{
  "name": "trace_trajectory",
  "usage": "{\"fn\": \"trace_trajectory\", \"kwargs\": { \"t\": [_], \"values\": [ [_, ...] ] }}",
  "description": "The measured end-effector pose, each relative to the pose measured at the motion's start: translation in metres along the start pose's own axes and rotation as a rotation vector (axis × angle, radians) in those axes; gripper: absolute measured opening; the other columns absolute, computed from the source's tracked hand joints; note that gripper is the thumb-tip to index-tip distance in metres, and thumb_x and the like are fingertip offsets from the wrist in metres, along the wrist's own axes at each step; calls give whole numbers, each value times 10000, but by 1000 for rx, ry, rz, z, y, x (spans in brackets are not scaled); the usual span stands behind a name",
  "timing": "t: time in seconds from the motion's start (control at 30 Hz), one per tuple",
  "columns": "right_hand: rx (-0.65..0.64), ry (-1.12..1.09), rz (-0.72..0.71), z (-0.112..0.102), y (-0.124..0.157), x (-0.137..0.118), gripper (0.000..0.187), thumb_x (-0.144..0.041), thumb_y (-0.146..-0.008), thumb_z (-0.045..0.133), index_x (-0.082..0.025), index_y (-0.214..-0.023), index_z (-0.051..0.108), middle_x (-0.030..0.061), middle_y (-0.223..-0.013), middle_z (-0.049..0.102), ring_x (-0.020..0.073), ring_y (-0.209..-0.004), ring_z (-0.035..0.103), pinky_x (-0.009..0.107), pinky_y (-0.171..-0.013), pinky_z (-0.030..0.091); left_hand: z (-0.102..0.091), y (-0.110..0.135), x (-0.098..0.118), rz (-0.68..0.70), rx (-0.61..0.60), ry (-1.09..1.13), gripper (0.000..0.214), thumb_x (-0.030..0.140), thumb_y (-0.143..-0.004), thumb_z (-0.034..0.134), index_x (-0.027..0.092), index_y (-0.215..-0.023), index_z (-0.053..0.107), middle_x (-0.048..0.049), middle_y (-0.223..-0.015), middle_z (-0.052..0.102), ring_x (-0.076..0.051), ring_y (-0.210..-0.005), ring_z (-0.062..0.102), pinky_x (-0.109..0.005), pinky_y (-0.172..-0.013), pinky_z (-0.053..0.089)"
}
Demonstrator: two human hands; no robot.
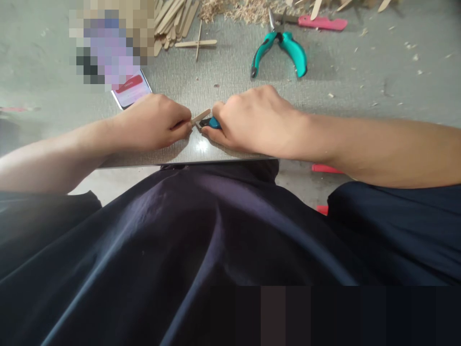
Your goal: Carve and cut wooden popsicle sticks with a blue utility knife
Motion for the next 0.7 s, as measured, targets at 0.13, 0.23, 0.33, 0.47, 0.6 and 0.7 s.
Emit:
{"fn": "trace_trajectory", "kwargs": {
  "t": [0.13, 0.23, 0.33, 0.47, 0.6, 0.7],
  "values": [
    [-37, -73, 10, -10, 3, -3, 535, -632, -1119, 547, -182, -1144, 835, 175, -976, 849, 393, -973, 767, 447, -826, 455, -3, 2, 9, -39, -17, -37, 383, 268, -1005, 650, 245, -638, 543, 46, -567, 358, -162, -597, 337, -344, -820, 362],
    [-70, -119, 18, -11, 5, -1, 506, -612, -1124, 534, -197, -1142, 823, 158, -951, 844, 393, -1014, 763, 446, -842, 457, -6, 4, 16, -49, -51, -122, 382, 275, -1044, 602, 236, -665, 572, 39, -575, 413, -156, -584, 336, -350, -769, 346],
    [-42, -169, -11, -6, 3, 6, 495, -642, -1119, 543, -227, -1046, 804, 128, -832, 799, 368, -943, 743, 440, -811, 450, -6, 4, 17, -69, -62, -167, 409, 293, -1073, 570, 230, -669, 558, 29, -590, 451, -149, -572, 339, -359, -694, 269],
    [132, -228, -112, 10, -3, 25, 598, -786, -1078, 571, -260, -824, 701, 83, -643, 643, 297, -678, 629, 431, -685, 388, -4, -1, 4, -48, -3, -17, 473, 335, -1065, 635, 238, -607, 569, 13, -565, 500, -147, -562, 382, -360, -647, 248],
    [246, -276, -194, 22, -7, 45, 643, -831, -1083, 538, -271, -787, 652, 66, -600, 584, 269, -601, 557, 417, -629, 335, -1, -4, -11, -9, 51, 173, 431, 270, -1079, 648, 228, -651, 660, 15, -557, 605, -128, -535, 464, -322, -590, 318],
    [279, -330, -220, 21, -8, 49, 602, -809, -1096, 545, -267, -894, 712, 83, -693, 672, 300, -718, 646, 425, -677, 406, 5, -1, -12, 14, 87, 411, 340, 267, -1125, 630, 188, -810, 732, 15, -588, 668, -105, -509, 541, -279, -544, 381]
  ]
}}
Point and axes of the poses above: each hand's wrist, its own y-axis away from the middle knuckle, its own z-axis out of the palm, x = y × z, the point moved 2 cm from there along -y, towards the middle knuckle
